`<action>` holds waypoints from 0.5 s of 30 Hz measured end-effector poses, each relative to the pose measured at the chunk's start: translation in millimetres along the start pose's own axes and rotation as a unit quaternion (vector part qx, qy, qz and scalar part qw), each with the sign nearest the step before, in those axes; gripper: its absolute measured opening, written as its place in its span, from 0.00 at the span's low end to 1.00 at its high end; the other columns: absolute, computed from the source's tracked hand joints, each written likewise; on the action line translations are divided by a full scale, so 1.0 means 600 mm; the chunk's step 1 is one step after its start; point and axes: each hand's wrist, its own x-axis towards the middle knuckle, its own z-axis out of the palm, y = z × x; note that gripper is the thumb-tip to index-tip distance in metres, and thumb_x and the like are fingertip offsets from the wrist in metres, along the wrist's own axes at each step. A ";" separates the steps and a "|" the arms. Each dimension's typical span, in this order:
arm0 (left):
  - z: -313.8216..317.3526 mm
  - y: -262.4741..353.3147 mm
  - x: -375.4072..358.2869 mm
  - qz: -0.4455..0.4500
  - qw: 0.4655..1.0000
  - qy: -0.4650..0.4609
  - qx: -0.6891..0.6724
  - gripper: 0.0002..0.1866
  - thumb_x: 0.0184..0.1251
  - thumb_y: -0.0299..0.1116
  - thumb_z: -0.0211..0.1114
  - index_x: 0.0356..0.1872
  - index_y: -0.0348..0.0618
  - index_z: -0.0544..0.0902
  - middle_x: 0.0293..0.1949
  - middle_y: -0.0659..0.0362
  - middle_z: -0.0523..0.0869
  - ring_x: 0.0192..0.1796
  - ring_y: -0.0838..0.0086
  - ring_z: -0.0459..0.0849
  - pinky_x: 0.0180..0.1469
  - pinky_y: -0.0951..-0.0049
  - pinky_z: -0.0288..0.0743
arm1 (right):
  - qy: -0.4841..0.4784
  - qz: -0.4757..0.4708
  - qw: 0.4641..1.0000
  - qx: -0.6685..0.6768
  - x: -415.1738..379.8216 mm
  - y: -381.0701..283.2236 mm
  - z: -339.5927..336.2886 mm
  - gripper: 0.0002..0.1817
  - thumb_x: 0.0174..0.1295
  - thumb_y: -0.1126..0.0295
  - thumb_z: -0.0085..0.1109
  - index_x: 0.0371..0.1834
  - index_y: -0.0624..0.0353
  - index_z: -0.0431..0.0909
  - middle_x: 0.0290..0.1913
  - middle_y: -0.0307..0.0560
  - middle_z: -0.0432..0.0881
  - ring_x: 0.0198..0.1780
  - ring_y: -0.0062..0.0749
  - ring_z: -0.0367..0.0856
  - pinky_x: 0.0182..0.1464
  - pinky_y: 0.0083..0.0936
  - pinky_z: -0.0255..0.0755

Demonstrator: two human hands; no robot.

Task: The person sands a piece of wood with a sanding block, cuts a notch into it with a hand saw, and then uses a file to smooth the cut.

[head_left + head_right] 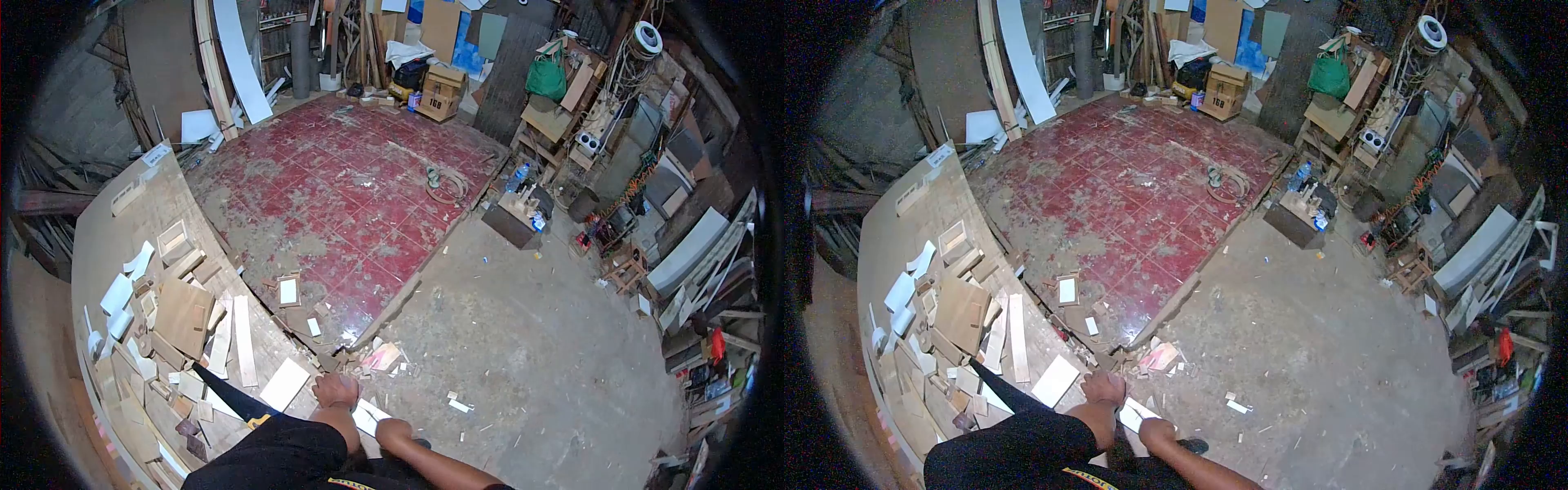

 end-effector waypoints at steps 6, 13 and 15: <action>-0.003 0.003 -0.001 -0.002 1.000 -0.002 -0.009 0.32 0.62 0.61 0.58 0.50 0.40 0.84 0.54 0.48 0.85 0.62 0.55 0.76 0.66 0.53 0.64 | -0.036 -0.007 0.999 0.018 0.000 0.005 -0.018 0.15 0.65 0.66 0.55 0.48 0.56 0.88 0.48 0.52 0.89 0.48 0.45 0.90 0.42 0.43 0.83; -0.015 0.009 -0.006 -0.007 0.999 0.009 -0.030 0.32 0.62 0.60 0.60 0.51 0.39 0.84 0.53 0.48 0.85 0.62 0.54 0.76 0.67 0.54 0.64 | -0.038 -0.036 0.998 0.023 -0.031 0.015 -0.022 0.17 0.66 0.65 0.51 0.48 0.58 0.88 0.50 0.51 0.89 0.48 0.52 0.89 0.46 0.43 0.83; -0.010 0.009 0.001 -0.019 0.999 -0.018 -0.044 0.30 0.61 0.57 0.61 0.51 0.39 0.84 0.54 0.48 0.85 0.63 0.54 0.75 0.68 0.53 0.64 | -0.025 0.020 0.998 0.058 0.014 -0.002 -0.007 0.17 0.66 0.63 0.51 0.48 0.53 0.89 0.50 0.50 0.89 0.49 0.53 0.89 0.46 0.44 0.83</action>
